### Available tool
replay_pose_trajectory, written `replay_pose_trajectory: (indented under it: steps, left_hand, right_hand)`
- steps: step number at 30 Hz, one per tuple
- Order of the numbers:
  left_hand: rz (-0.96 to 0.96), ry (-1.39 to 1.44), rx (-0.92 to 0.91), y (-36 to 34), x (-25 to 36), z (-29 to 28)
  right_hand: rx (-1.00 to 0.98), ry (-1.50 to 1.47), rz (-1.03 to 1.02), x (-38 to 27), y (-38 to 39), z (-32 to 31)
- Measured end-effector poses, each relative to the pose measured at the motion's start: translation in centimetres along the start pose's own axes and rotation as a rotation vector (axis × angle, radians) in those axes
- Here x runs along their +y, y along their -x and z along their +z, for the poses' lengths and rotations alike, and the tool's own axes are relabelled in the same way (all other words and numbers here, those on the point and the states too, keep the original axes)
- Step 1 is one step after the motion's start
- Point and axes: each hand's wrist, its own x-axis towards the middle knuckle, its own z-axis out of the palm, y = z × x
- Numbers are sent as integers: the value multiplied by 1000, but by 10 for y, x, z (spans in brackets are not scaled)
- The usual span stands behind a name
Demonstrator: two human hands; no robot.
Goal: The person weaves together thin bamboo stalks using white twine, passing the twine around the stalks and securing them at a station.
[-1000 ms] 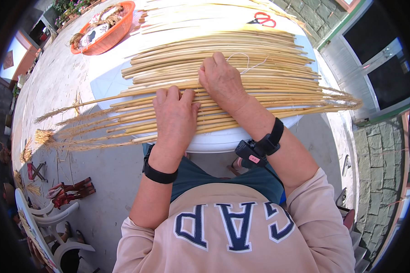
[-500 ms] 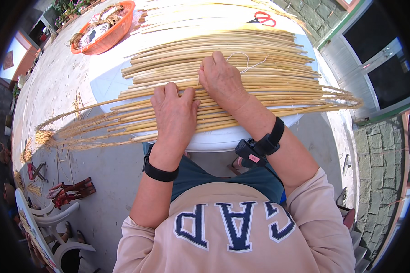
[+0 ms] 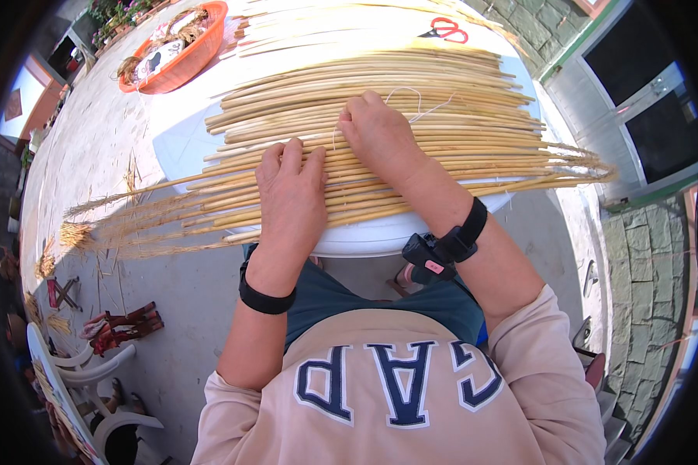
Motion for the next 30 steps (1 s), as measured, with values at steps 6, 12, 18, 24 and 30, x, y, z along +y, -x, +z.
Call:
replay_pose_trajectory:
  steps: [6, 12, 18, 24, 30]
  left_hand:
    - [-24, 74, -21, 30, 2, -26]
    - [61, -187, -262, 44, 7, -24]
    - [127, -264, -304, 39, 2, -26]
    - [88, -301, -310, 37, 2, -25]
    - [71, -348, -312, 34, 10, -31]
  right_hand:
    - [62, -185, 133, 17, 33, -62]
    - [89, -83, 245, 41, 109, -89]
    - [168, 86, 165, 30, 120, -77]
    - [225, 153, 139, 25, 129, -68]
    - [218, 28, 161, 23, 128, -76]
